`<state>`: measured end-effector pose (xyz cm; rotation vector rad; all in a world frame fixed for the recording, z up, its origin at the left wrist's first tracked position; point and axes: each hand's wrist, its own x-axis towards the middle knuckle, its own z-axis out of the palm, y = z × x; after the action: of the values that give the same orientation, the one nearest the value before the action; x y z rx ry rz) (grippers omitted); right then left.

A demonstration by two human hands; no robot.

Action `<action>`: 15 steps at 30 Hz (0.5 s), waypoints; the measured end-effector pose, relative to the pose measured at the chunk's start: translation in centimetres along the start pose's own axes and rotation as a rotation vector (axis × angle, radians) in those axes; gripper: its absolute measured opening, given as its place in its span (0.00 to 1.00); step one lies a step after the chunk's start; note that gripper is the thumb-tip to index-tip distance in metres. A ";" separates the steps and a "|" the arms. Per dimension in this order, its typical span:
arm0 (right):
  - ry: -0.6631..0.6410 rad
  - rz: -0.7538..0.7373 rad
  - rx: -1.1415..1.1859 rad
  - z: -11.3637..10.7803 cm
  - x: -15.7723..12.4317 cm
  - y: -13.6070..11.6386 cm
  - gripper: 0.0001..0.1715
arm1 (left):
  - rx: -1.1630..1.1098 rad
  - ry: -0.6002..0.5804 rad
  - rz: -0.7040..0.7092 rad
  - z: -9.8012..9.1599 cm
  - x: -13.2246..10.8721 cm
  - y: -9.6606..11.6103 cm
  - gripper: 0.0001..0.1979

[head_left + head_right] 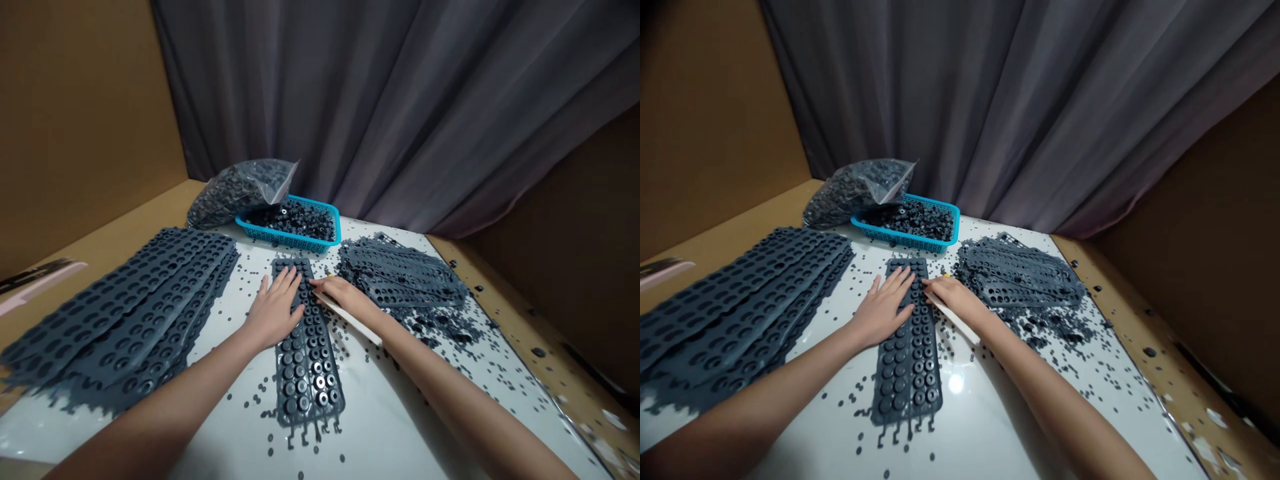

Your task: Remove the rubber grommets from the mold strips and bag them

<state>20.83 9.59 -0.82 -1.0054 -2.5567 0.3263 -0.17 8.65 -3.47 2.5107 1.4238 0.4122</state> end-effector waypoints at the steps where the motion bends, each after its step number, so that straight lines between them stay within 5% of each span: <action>1: -0.005 -0.033 -0.057 0.1 0.0 0.2 0.09 | 0.004 0.002 0.001 0.1 0.0 0.0 0.29; 7: 0.009 -0.139 -0.210 0.7 0.7 1.3 0.11 | 0.021 0.012 0.010 0.3 -0.1 -0.1 0.29; 15: 0.104 0.166 -0.011 -0.9 0.6 0.6 0.10 | 0.009 -0.028 -0.013 -0.2 0.0 0.2 0.29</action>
<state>21.18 10.47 -0.06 -1.2099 -2.3903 0.2962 -0.12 8.53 -3.21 2.5026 1.4337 0.3677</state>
